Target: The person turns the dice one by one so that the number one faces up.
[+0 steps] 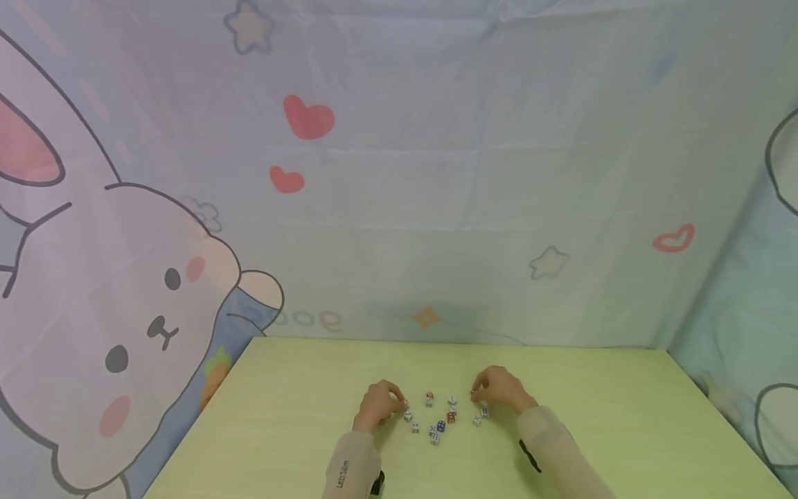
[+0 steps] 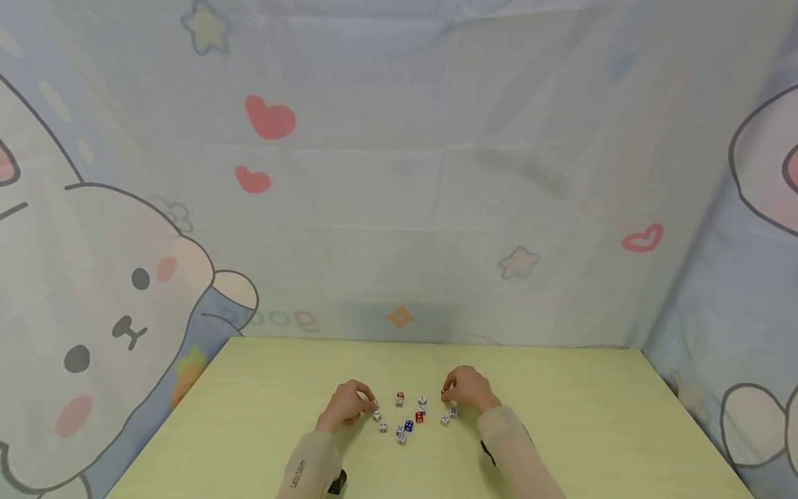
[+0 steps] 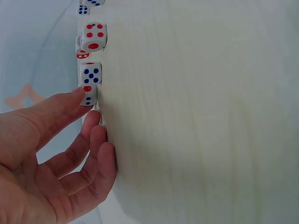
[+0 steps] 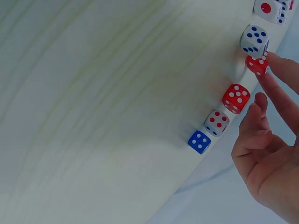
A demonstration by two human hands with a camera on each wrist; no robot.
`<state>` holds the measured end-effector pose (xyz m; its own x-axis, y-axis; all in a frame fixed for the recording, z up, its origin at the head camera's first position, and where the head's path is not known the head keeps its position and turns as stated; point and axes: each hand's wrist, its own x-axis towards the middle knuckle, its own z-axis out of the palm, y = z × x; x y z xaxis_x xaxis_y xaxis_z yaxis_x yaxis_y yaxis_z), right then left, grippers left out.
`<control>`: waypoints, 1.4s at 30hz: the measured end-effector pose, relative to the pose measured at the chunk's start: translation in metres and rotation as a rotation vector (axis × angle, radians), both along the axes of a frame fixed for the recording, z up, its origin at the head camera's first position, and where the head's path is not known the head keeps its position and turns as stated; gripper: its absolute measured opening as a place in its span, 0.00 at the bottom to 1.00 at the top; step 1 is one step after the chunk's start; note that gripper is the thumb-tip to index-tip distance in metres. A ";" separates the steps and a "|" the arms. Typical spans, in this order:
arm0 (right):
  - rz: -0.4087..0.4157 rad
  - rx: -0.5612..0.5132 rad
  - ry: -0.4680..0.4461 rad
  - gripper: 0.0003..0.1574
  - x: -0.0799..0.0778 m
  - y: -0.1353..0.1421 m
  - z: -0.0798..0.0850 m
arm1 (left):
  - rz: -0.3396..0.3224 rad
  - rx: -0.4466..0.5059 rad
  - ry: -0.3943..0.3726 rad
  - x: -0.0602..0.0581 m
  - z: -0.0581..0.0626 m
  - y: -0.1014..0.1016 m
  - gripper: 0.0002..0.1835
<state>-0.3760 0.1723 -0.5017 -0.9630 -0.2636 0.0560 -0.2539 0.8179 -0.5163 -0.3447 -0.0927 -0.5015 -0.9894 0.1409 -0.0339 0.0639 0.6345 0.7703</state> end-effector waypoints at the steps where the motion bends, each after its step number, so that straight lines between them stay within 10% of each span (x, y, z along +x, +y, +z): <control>1: 0.007 -0.005 0.002 0.03 0.000 0.000 0.000 | 0.001 -0.001 0.001 0.000 0.000 0.000 0.04; 24: 0.090 0.051 0.136 0.09 -0.002 -0.005 -0.003 | 0.033 -0.135 0.078 -0.003 0.002 0.004 0.04; 42: -0.003 -0.009 0.041 0.04 -0.013 0.009 0.012 | 0.038 -0.136 0.056 -0.008 0.001 0.004 0.04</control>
<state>-0.3885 0.1814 -0.4895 -0.9606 -0.2601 0.0978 -0.2727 0.8138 -0.5132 -0.3522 -0.0888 -0.5010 -0.9948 0.1013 0.0052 0.0784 0.7356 0.6728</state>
